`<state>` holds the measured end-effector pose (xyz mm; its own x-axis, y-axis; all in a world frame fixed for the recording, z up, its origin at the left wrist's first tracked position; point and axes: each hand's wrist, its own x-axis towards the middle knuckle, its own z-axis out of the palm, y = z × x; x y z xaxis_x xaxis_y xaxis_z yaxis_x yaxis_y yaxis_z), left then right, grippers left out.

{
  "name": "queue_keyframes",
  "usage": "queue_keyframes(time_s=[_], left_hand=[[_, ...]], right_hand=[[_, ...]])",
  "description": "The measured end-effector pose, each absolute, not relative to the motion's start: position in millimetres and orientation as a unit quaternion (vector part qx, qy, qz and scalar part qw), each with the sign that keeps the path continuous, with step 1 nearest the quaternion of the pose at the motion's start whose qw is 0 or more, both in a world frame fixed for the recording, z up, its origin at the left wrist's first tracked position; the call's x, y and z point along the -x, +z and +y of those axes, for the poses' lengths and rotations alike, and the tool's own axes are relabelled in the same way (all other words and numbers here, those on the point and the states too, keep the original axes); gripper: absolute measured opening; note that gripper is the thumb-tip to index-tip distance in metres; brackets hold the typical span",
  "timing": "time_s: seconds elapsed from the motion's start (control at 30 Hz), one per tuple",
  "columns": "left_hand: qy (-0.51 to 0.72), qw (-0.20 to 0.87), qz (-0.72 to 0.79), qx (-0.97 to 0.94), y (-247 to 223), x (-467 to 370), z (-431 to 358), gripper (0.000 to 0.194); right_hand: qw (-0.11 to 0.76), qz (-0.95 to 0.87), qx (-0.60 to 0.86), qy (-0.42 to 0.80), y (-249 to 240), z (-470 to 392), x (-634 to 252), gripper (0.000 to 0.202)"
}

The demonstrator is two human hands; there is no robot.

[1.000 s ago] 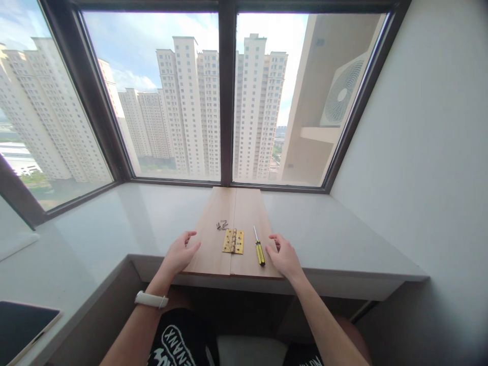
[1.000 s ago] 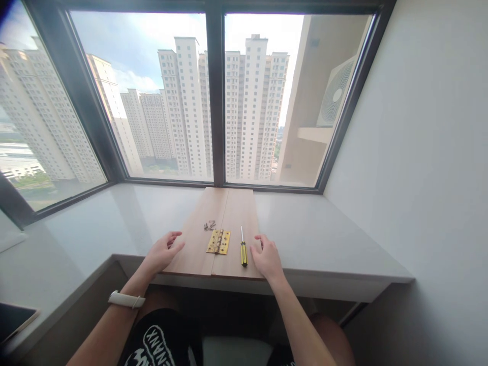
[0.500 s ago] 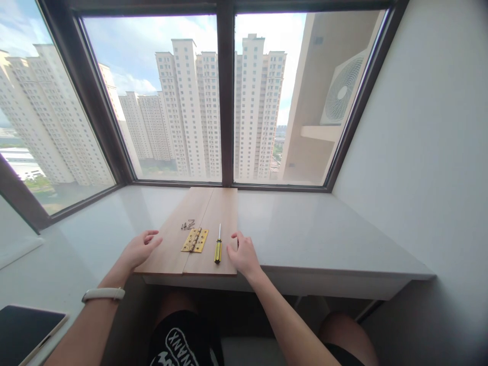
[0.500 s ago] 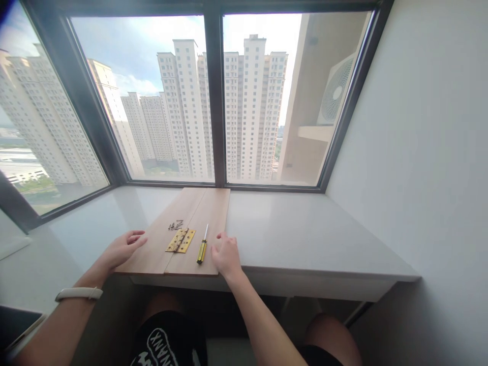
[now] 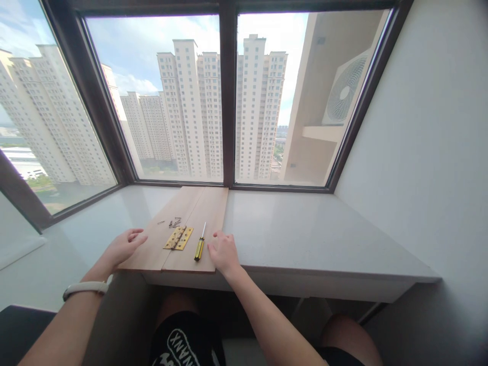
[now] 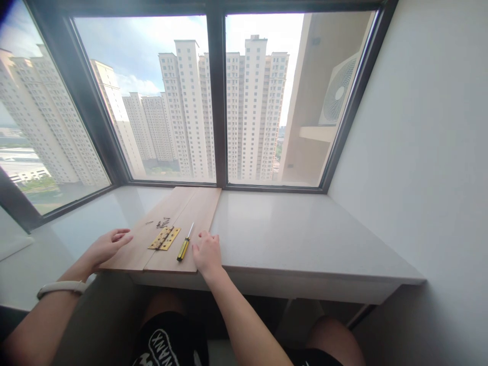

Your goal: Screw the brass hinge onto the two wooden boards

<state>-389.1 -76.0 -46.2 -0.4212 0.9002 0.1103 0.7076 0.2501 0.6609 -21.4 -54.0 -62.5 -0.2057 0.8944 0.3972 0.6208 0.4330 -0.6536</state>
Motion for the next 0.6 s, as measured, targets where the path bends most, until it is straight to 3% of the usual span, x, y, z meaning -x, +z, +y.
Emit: queue_keyframes(time_s=[0.4,0.53,0.6], left_hand=[[0.302,0.173,0.778,-0.523,-58,418,-61,0.058],[0.292,0.165,0.781,-0.527,-55,418,-63,0.058],[0.286,0.166,0.776,-0.538,-54,417,-63,0.060]], right_hand=[[0.305,-0.782,0.528,0.127,-40,-59,36,0.040],[0.440,-0.760,0.463,0.125,25,-80,8,0.022],[0.527,-0.750,0.374,0.143,77,-106,-14,0.030]])
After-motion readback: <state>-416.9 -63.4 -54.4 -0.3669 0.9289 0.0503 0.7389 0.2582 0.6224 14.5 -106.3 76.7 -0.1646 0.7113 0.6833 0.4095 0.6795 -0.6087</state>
